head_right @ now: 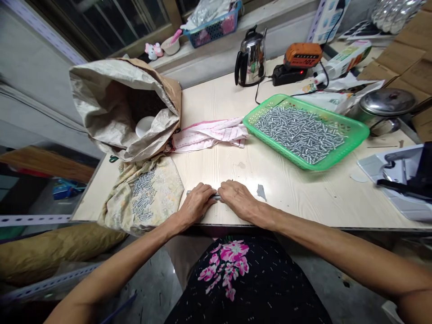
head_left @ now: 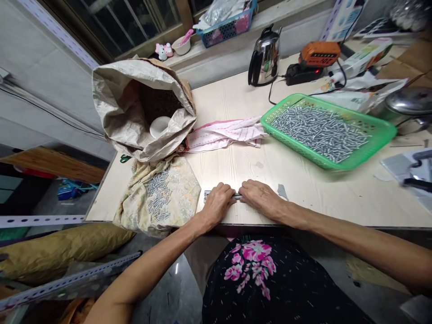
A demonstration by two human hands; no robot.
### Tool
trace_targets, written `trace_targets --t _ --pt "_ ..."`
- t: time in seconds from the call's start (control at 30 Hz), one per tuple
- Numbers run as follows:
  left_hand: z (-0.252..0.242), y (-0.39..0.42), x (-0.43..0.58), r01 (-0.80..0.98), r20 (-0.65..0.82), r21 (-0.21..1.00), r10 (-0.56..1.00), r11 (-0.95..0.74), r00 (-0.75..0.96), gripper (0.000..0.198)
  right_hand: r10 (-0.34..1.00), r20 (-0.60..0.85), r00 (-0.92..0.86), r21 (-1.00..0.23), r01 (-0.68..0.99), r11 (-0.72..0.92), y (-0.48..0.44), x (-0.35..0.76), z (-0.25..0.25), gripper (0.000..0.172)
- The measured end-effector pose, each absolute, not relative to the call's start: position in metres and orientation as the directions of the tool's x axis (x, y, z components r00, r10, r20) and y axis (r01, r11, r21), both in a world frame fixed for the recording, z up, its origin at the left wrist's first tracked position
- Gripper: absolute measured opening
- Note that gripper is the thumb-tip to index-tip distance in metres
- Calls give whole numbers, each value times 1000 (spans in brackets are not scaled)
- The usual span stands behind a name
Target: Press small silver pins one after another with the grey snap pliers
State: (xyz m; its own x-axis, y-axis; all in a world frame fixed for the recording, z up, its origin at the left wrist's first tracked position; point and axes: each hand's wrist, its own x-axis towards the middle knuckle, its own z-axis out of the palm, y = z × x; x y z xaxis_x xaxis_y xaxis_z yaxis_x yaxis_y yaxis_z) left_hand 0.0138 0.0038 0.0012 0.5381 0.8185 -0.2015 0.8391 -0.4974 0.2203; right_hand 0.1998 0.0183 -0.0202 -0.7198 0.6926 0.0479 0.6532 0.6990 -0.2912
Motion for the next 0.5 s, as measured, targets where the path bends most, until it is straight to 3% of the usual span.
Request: trace_targets --t 0.07,0.17,0.27,0.4,0.5 --pt "-5 -4 13 854 -123 226 856 -469 503 21 694 73 -716 -289 651 702 22 204 -16 11" --pt "-18 -26 15 860 45 240 890 -451 454 38 660 61 -749 -297 618 728 34 213 -10 36" --pt "-31 -53 22 833 135 259 872 -489 470 47 647 21 -763 -290 614 734 50 217 -11 26" --pt "-37 -76 32 801 128 318 860 -507 494 51 651 65 -756 -236 622 746 71 214 -22 14" --pt "-36 -80 35 786 122 371 865 -495 487 49 635 91 -767 -227 605 763 86 209 -22 13"
